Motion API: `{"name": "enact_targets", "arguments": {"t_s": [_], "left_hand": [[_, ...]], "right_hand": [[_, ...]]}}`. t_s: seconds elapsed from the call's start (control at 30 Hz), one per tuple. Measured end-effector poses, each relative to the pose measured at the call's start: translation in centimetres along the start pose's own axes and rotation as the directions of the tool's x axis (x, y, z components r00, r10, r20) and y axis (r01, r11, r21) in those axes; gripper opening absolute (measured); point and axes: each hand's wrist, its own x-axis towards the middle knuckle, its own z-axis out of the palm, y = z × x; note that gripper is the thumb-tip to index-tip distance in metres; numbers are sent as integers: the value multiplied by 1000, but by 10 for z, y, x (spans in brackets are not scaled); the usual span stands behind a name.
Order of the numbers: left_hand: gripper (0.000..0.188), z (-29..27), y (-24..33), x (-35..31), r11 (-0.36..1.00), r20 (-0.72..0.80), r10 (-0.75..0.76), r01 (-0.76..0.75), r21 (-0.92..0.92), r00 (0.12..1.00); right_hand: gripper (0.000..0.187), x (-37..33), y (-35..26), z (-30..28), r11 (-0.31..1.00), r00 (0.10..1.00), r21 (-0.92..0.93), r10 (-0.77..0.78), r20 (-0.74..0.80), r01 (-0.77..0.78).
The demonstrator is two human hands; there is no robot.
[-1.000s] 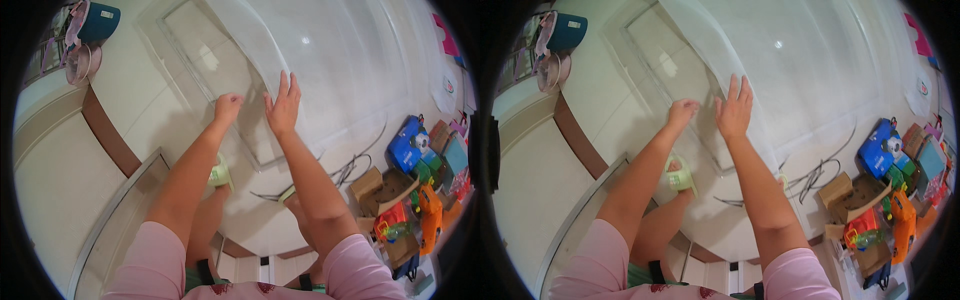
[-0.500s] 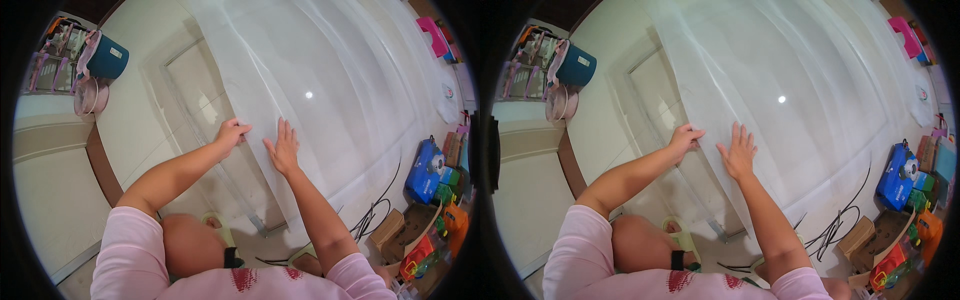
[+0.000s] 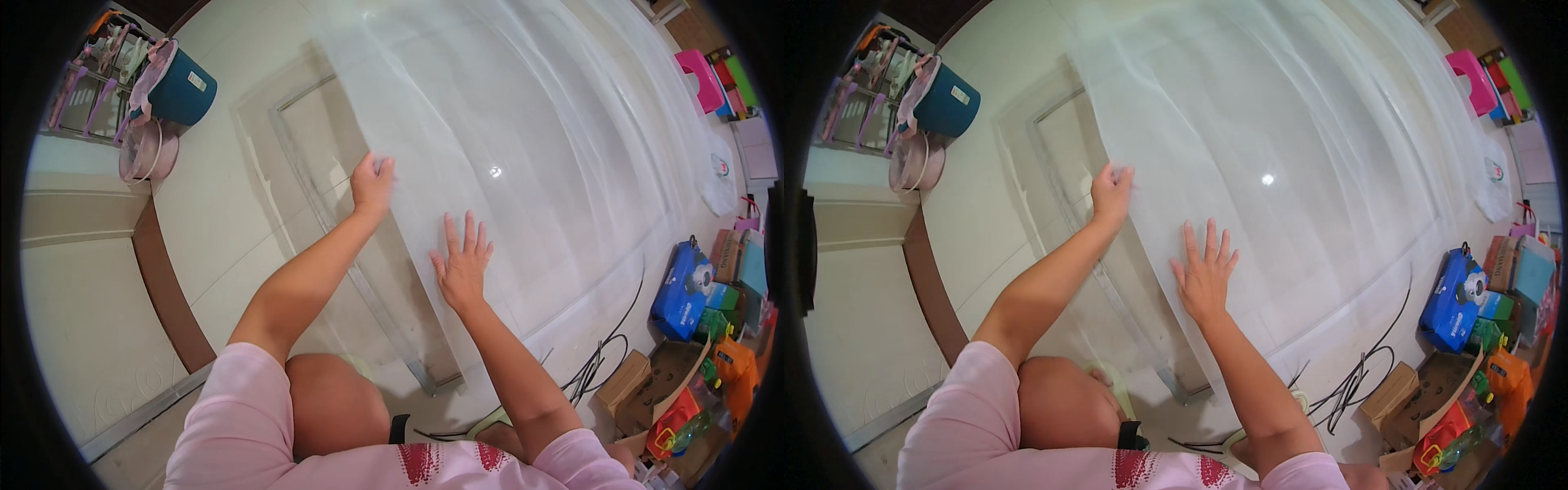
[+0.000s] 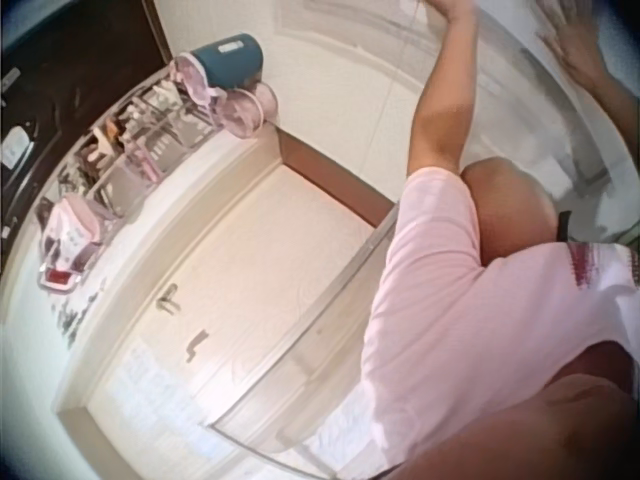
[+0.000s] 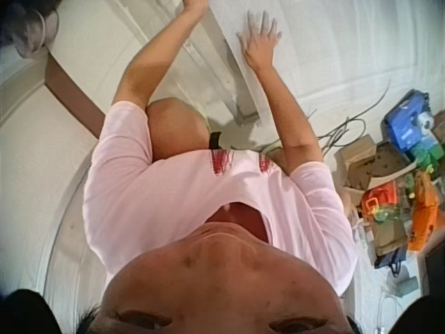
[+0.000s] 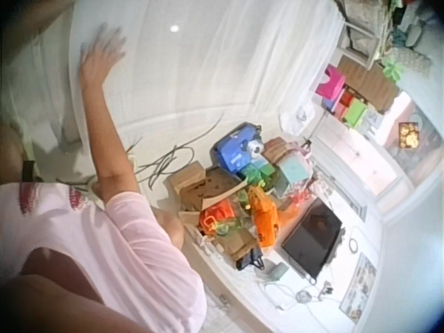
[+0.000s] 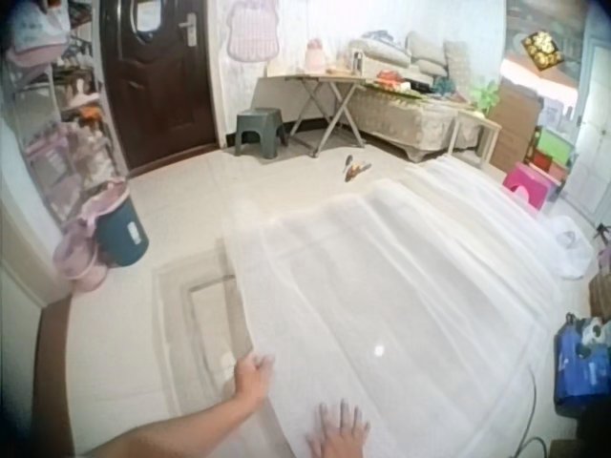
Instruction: The person assembles a magnetic window screen by pressing mesh onto adhesive strips on the floor and then folding the mesh to check the fit.
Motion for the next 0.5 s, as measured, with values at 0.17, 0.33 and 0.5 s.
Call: {"name": "enact_targets", "arguments": {"t_s": [0.17, 0.33, 0.5], "left_hand": [[17, -85, -1, 70, 960, -549, 264, -161, 230, 793], [23, -111, -80, 68, 928, -506, 16, 175, 329, 862], [24, -135, -107, 88, 973, -511, 35, 87, 213, 859]], "right_hand": [[58, 7, -37, -18, 981, 986, 117, -143, -86, 152], [58, -3, -21, 10, 991, 990, 58, -121, 76, 117], [49, -33, 20, 4, 956, 987, 284, 108, -119, -70]]}}
